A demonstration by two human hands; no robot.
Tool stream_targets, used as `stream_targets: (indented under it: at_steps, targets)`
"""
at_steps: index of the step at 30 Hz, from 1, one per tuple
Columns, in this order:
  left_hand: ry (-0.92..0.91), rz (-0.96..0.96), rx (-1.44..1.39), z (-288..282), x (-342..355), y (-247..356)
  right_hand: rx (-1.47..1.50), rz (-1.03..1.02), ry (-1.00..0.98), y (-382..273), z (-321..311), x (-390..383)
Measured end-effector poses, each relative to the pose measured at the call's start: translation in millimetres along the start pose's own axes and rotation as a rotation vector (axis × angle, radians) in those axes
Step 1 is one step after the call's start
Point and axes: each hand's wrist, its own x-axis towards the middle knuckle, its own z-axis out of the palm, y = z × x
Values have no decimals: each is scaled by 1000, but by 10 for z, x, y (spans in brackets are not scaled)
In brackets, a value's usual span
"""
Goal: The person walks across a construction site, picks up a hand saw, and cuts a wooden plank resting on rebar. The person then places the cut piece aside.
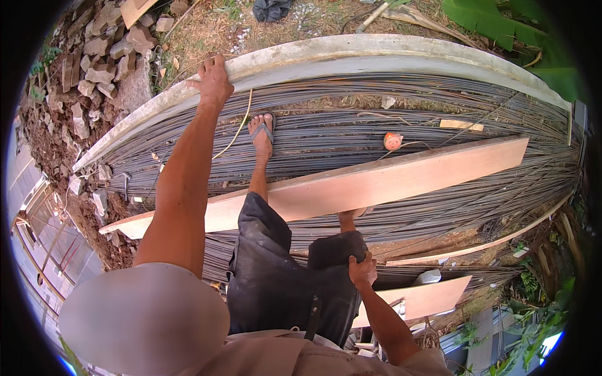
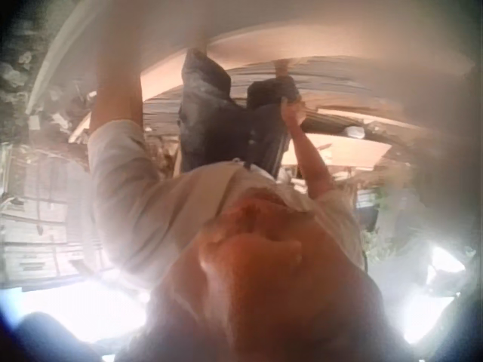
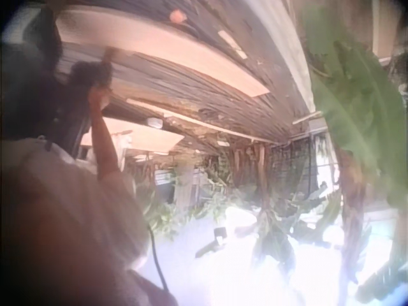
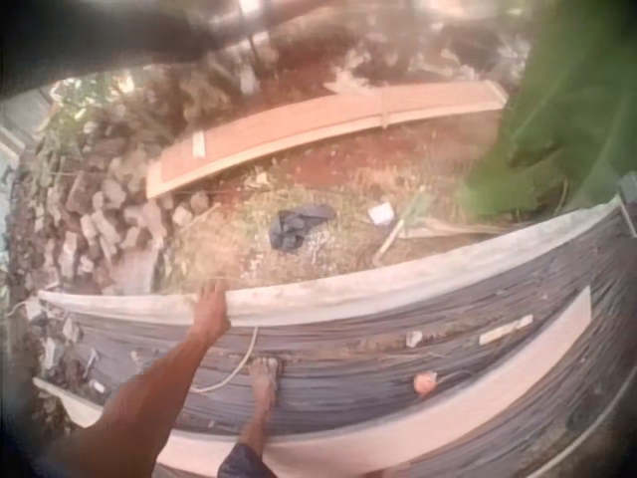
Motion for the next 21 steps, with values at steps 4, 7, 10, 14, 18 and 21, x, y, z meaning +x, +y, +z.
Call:
stream_targets:
  at_steps: [4,7,10,14,18,21]
  targets:
    - [43,12,20,35,40,-21,36,17,-13,-24,21,-32]
    - [53,36,40,67,58,-30,47,-4,-2,-5,35,-42]
    - [123,64,-18,239,99,-172,68,22,-45,-12,-62,-40]
    - [81,52,37,225,119,-201,62,22,-55,13,-10,-24]
    - [90,74,16,268,160,-197,59,34,-75,14,-18,-27]
    - [97,65,21,300,167,-244,64,26,-68,31,4,-16]
